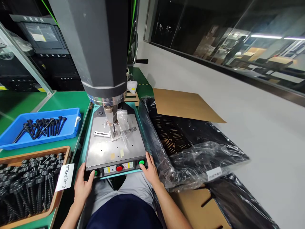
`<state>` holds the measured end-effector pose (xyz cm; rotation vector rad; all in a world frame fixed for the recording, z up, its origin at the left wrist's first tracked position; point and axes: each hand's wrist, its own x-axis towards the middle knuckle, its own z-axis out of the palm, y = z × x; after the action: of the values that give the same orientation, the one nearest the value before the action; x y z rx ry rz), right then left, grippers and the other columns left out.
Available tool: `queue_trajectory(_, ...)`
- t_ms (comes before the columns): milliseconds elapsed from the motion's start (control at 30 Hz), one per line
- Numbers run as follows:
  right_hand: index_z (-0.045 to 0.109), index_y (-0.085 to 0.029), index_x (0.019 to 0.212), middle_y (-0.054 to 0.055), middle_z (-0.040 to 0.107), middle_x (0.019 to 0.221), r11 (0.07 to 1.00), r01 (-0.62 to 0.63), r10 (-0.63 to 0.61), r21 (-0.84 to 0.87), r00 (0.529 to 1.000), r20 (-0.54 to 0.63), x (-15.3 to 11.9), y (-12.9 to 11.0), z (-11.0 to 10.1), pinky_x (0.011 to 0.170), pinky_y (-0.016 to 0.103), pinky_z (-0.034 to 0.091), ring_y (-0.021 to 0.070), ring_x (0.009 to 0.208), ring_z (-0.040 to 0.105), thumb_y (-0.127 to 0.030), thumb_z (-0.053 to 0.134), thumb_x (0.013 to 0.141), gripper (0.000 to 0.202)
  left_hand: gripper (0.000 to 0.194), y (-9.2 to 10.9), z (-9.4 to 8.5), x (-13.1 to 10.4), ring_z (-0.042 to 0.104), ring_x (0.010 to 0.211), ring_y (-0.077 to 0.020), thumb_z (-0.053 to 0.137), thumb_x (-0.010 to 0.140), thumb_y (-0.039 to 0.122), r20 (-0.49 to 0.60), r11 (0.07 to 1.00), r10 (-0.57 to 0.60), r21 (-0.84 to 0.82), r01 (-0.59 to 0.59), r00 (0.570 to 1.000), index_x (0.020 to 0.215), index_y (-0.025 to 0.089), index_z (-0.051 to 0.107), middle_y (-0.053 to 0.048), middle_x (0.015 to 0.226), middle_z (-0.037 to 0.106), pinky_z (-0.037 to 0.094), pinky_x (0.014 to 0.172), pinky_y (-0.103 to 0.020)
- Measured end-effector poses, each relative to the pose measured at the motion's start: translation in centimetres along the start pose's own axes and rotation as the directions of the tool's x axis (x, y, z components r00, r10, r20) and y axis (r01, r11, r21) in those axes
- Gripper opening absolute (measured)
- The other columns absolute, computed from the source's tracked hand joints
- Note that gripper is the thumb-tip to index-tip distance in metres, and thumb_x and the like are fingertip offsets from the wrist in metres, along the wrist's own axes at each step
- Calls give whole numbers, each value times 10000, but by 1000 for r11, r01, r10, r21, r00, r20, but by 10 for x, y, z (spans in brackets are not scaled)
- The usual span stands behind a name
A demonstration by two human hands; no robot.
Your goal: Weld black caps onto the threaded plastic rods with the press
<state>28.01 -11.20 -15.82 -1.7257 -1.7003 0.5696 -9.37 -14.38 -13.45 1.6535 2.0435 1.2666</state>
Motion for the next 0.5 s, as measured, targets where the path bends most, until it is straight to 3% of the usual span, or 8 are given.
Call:
queue_trajectory(133, 235, -240, 1549, 124, 352, 1552, 1000, 2, -2, 11, 1000, -14, -1, 1, 2, 1135, 478, 371, 287, 1421, 367, -398, 538, 906, 728, 621, 44, 1, 4, 442, 1350, -314, 600, 875, 338, -130, 993, 115, 6, -115, 985, 1449, 187, 421, -169, 1437, 483, 366, 1125, -500)
queue_trajectory(233, 246, -242, 1545, 116, 359, 1550, 1000, 1, 0, 24, 1000, -23, 0, 1, 2, 1138, 477, 369, 283, 1421, 368, -395, 556, 890, 740, 543, 81, 3, 17, 486, 1309, -283, 585, 886, 290, -108, 978, 167, -110, -179, 980, 1409, 200, 469, -148, 1385, 532, 376, 1120, -479)
queue_trajectory(367, 352, -214, 1504, 137, 438, 1493, 998, 6, -5, 56, 1000, -29, 2, -9, -7, 1113, 487, 402, 292, 1375, 433, -414, 564, 882, 687, 505, 115, 15, 52, 505, 1283, -260, 573, 893, 303, -66, 946, 125, -292, -139, 990, 1385, 215, 495, -129, 1379, 535, 428, 1079, -439)
queue_trajectory(500, 620, -187, 1272, 164, 559, 1335, 996, 82, -72, 30, 962, -263, 2, -49, -19, 1070, 508, 442, 301, 1248, 541, -412, 536, 915, 431, 567, 131, 32, 99, 468, 1320, -277, 624, 862, 346, 7, 916, 79, -395, -70, 997, 1393, 208, 483, -143, 1420, 504, 404, 1086, -454)
